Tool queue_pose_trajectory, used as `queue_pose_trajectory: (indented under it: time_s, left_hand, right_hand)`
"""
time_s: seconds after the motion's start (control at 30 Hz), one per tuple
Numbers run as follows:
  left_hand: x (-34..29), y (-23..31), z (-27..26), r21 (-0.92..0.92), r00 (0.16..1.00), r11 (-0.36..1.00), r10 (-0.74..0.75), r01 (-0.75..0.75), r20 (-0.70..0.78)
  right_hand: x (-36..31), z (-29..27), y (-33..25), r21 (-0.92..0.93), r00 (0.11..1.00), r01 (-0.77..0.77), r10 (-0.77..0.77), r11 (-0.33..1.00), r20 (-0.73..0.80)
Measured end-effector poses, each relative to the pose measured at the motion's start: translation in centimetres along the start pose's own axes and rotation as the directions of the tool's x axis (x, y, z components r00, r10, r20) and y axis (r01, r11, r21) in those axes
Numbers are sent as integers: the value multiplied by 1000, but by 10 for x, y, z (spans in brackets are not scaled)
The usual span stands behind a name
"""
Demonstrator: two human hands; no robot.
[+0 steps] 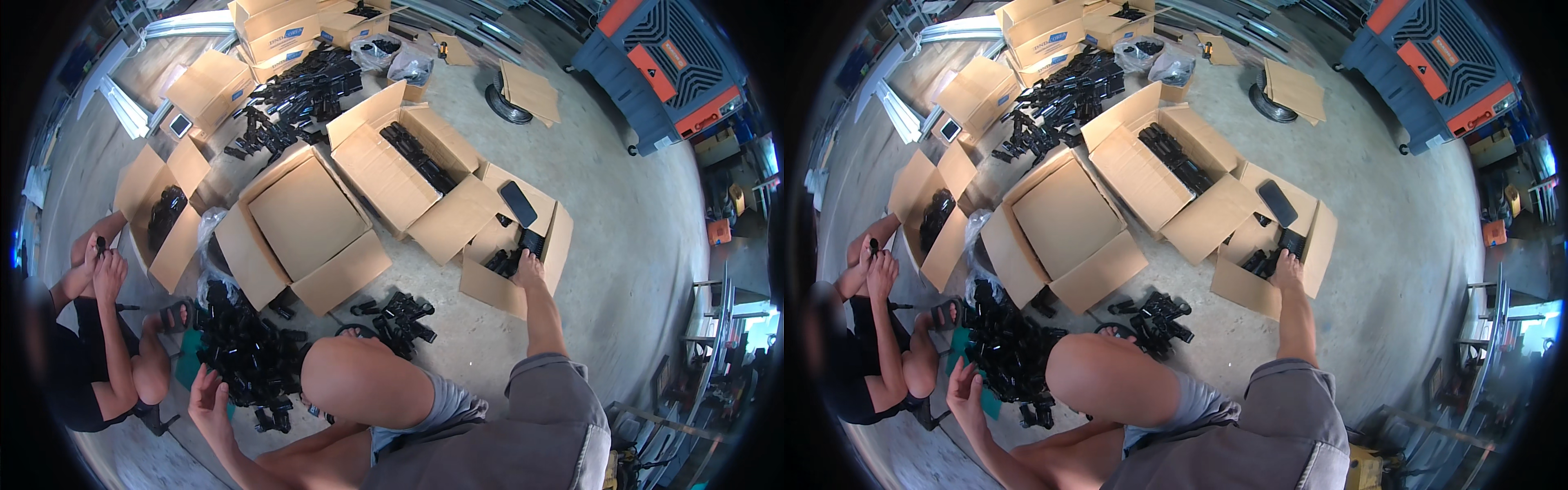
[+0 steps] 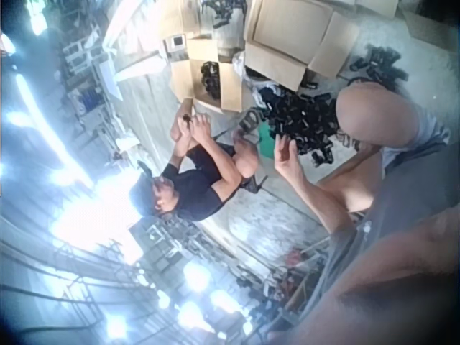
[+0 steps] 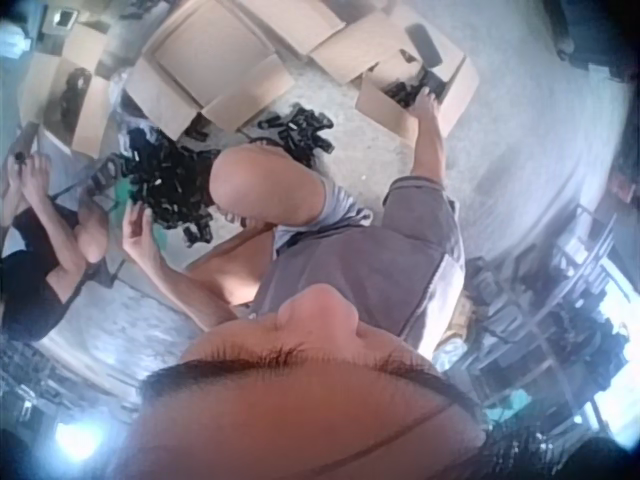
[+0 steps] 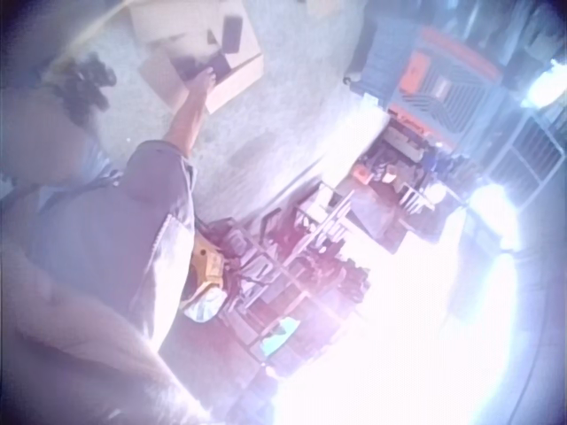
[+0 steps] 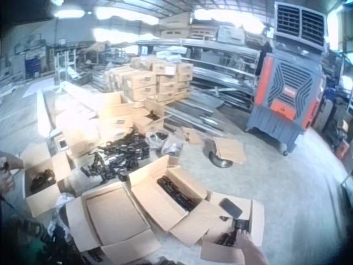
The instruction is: The person sorts black plastic components by hand from a large pile on the floor into various cardboard boxes.
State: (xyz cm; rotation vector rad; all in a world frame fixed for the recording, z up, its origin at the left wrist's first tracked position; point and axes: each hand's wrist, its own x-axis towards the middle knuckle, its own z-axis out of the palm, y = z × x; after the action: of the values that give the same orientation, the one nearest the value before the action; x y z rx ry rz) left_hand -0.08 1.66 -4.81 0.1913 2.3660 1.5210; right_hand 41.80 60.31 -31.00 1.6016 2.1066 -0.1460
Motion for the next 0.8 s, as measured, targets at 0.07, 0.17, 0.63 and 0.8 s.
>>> queue_pose_trajectory:
  time_s: [0.07,0.17,0.63,0.8]
  left_hand:
    - [-1,4,-2,0,1000,1000,-27,27,0]
    - [-4,5,-5,-1,1000,1000,-26,26,-10]
    - [-3,-4,-11,-5,999,999,-39,39,6]
    - [-5,-7,-16,3,1000,1000,-14,14,-19]
  right_hand:
    - [-6,-1,0,15,1000,11,-10,1000,-29]
    - [-15,-7,1,30,996,44,-42,999,-82]
    - [-27,-5,11,165,942,136,-76,977,-327]
    - [-40,-33,-11,118,965,144,-113,982,-236]
